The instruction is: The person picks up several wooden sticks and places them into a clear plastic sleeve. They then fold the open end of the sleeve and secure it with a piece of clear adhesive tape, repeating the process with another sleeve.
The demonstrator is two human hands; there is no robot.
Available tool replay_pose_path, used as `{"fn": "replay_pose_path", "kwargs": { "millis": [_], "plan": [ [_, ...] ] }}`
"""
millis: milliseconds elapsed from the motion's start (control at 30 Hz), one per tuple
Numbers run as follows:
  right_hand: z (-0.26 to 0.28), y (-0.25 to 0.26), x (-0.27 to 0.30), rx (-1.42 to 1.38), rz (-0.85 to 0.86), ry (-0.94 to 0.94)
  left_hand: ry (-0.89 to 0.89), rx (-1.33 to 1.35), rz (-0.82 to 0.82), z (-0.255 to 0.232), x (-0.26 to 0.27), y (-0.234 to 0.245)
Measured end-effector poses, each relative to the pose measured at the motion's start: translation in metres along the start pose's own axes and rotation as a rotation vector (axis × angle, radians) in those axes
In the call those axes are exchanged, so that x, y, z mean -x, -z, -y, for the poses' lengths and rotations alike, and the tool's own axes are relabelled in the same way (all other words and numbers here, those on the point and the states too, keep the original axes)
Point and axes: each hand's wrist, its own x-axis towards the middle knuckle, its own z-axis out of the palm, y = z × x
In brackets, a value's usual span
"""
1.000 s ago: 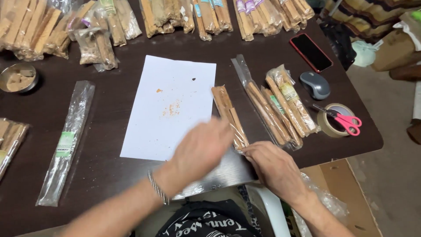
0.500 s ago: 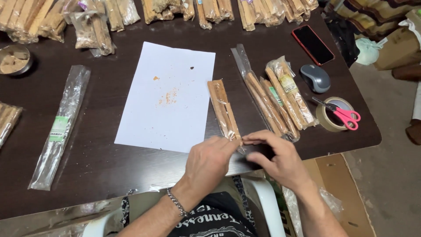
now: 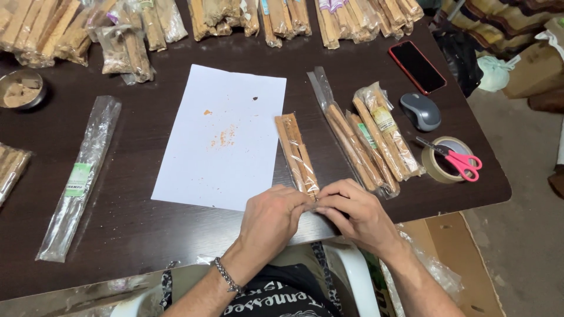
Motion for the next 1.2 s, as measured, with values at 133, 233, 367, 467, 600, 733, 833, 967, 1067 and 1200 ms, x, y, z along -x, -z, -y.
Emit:
{"fn": "replay_pose_path", "kwargs": {
  "millis": [133,233,367,467,600,733,833,967,1067,1200],
  "plan": [
    [-0.003,0.003,-0.009,-0.086,0.009,-0.061,0.046,0.019,0.009,-0.003,-0.003,0.004],
    [-0.001,0.006,-0.015,-0.11,0.057,-0.147,0.105,0.021,0.041,0.001,-0.008,0.002],
    [0.013,0.008,-0.026,-0.051,0.057,-0.262,0.18,0.003,0.07,0.005,-0.017,0.002],
    [0.014,0.005,-0.031,0.01,0.059,-0.314,0.205,0.03,0.08,0.004,-0.025,0.007],
    [0.012,0.001,-0.04,0.068,0.099,-0.387,0.312,0.113,0.131,-0.004,-0.035,0.019],
    [0.017,0.006,-0.046,0.074,0.146,-0.432,0.334,0.157,0.158,0.001,-0.043,0.021],
    [0.016,0.008,-0.048,0.091,0.185,-0.462,0.353,0.144,0.215,0.01,-0.047,0.017],
    [0.014,0.007,-0.052,0.088,0.216,-0.475,0.263,-0.027,0.278,0.019,-0.052,0.018],
    [0.014,0.009,-0.054,0.114,0.26,-0.476,0.131,-0.18,0.271,0.008,-0.054,0.03],
    [0.008,0.007,-0.053,0.169,0.342,-0.477,-0.022,-0.216,0.25,0.019,-0.056,0.023]
  ]
}}
